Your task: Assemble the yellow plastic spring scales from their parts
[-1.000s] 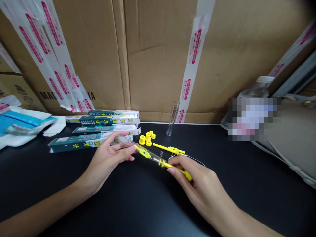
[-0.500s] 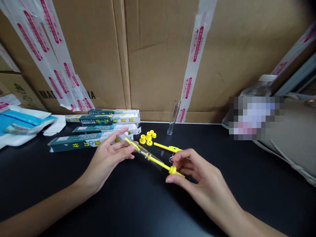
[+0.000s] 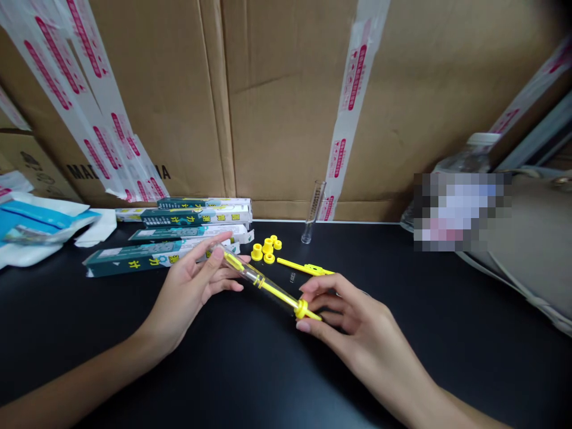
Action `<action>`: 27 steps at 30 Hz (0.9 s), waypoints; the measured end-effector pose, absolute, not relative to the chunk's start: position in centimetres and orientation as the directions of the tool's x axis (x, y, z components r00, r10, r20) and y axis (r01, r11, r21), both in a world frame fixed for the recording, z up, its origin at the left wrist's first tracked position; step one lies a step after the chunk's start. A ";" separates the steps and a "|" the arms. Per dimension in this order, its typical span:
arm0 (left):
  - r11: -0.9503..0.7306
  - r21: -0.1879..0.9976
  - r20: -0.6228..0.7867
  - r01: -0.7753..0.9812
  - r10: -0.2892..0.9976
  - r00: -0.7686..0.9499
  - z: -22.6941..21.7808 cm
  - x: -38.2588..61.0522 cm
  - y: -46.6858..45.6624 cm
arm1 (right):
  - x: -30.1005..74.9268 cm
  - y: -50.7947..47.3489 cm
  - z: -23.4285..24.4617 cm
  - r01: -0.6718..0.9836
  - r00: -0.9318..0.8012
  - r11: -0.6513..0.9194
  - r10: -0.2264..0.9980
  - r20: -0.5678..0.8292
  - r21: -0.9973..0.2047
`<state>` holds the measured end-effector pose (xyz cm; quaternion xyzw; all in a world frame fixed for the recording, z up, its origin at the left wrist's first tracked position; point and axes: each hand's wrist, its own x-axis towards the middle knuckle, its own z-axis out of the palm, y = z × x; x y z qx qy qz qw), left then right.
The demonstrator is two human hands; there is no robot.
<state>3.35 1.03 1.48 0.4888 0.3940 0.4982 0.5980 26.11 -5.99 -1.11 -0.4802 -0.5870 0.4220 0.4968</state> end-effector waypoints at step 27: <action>-0.126 0.986 0.149 -0.106 0.955 0.255 1.5 3.4 0.4 | 26.0 -6.0 -0.2 0.018 0.033 0.005 0.999 0.006 -1.000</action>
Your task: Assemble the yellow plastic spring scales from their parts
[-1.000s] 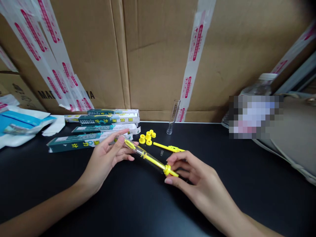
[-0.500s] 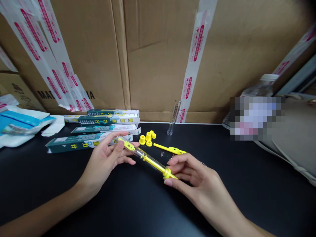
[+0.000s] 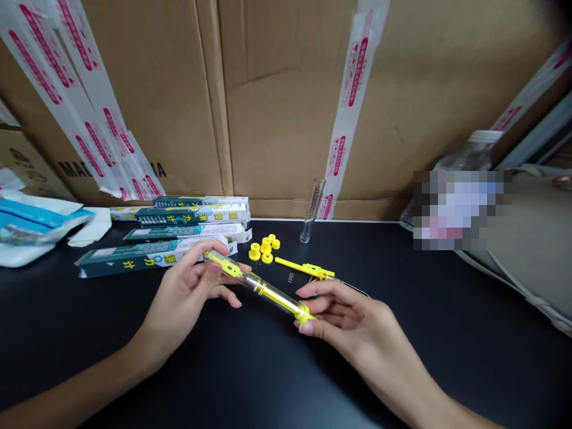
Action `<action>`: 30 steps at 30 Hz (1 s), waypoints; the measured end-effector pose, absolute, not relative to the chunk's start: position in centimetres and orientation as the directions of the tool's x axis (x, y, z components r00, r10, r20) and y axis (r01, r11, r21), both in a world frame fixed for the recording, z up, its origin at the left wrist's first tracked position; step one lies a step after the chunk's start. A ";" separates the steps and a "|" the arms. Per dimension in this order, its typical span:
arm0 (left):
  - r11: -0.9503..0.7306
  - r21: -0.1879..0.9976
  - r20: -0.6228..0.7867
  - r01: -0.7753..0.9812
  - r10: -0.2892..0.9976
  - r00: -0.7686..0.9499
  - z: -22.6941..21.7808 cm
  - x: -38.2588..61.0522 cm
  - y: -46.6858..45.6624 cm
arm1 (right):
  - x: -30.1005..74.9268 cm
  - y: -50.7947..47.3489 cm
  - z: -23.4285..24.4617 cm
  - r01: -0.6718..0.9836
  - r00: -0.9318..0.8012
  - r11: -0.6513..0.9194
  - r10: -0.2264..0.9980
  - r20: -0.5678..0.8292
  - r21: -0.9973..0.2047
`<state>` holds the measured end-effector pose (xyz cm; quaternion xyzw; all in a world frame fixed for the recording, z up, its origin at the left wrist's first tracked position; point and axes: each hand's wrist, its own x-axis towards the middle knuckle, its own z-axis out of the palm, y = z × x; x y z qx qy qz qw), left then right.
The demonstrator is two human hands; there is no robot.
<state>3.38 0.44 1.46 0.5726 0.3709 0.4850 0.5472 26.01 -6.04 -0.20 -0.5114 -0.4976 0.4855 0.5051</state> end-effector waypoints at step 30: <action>0.102 0.994 -0.104 0.035 0.815 0.570 1.5 2.2 0.8 | 26.4 -6.8 -1.1 0.191 -0.159 0.023 0.987 -0.008 -0.981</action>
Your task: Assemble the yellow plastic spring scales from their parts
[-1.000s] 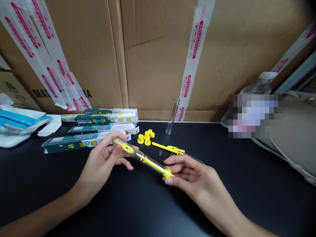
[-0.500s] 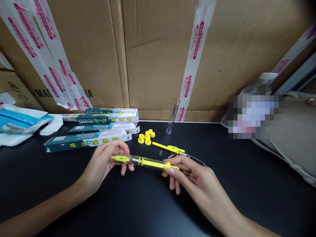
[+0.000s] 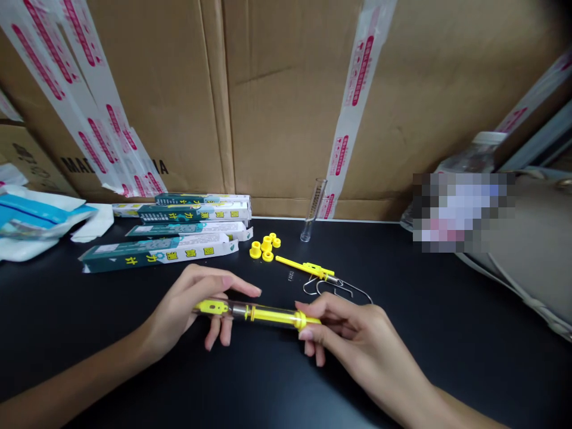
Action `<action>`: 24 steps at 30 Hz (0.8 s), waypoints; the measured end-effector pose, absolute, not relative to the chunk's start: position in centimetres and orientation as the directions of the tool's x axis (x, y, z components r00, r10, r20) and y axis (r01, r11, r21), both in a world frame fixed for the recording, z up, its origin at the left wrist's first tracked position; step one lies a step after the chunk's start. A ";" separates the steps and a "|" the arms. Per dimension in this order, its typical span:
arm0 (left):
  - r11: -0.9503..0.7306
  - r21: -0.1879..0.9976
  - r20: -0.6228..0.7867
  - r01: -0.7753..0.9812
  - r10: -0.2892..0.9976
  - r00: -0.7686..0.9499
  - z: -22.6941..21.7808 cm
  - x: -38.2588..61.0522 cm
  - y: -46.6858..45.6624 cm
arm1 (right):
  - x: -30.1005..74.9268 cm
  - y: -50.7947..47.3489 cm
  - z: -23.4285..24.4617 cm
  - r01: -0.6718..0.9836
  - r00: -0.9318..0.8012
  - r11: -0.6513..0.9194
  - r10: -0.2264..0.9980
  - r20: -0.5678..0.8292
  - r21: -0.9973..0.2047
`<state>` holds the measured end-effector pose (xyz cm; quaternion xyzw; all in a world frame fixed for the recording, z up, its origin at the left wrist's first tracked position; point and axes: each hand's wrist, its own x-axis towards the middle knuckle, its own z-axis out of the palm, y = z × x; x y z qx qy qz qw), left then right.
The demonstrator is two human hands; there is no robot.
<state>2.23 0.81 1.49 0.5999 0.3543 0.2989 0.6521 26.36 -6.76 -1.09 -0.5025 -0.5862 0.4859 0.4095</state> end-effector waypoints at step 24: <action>0.179 0.984 -0.166 0.017 0.866 0.472 1.5 2.7 1.1 | 26.9 -6.3 -1.1 0.427 -0.137 0.211 0.976 0.167 -0.879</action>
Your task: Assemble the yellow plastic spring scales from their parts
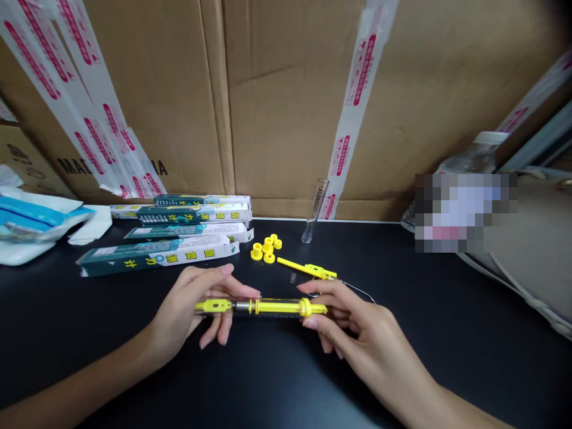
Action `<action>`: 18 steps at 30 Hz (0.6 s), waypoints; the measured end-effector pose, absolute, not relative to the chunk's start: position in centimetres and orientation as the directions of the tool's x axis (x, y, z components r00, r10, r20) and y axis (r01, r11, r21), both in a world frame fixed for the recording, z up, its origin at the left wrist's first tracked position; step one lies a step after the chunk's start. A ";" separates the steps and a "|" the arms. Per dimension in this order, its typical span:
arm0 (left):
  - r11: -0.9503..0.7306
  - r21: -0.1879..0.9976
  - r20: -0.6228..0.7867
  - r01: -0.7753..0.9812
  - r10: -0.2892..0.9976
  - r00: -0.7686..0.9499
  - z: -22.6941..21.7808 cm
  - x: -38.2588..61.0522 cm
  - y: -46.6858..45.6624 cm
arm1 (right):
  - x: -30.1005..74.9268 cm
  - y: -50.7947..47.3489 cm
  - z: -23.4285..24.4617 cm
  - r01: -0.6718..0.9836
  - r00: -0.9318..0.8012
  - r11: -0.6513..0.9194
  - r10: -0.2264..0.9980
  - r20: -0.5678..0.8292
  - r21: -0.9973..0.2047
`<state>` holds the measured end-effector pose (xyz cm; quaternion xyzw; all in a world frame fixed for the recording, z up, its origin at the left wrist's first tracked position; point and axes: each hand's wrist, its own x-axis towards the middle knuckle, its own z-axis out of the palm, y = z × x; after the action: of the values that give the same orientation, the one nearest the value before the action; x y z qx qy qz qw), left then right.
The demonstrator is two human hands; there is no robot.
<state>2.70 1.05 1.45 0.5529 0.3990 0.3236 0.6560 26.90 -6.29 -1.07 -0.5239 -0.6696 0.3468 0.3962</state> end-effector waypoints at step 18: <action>0.138 0.963 -0.213 0.233 0.916 0.341 1.4 3.5 -0.1 | 26.6 -7.2 -0.4 0.757 -0.511 0.646 0.681 0.524 -0.102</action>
<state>3.54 -0.12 1.43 0.5850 0.4907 0.2982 0.5728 26.55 -7.15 -0.37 -0.4150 -0.8663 -0.0699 0.2692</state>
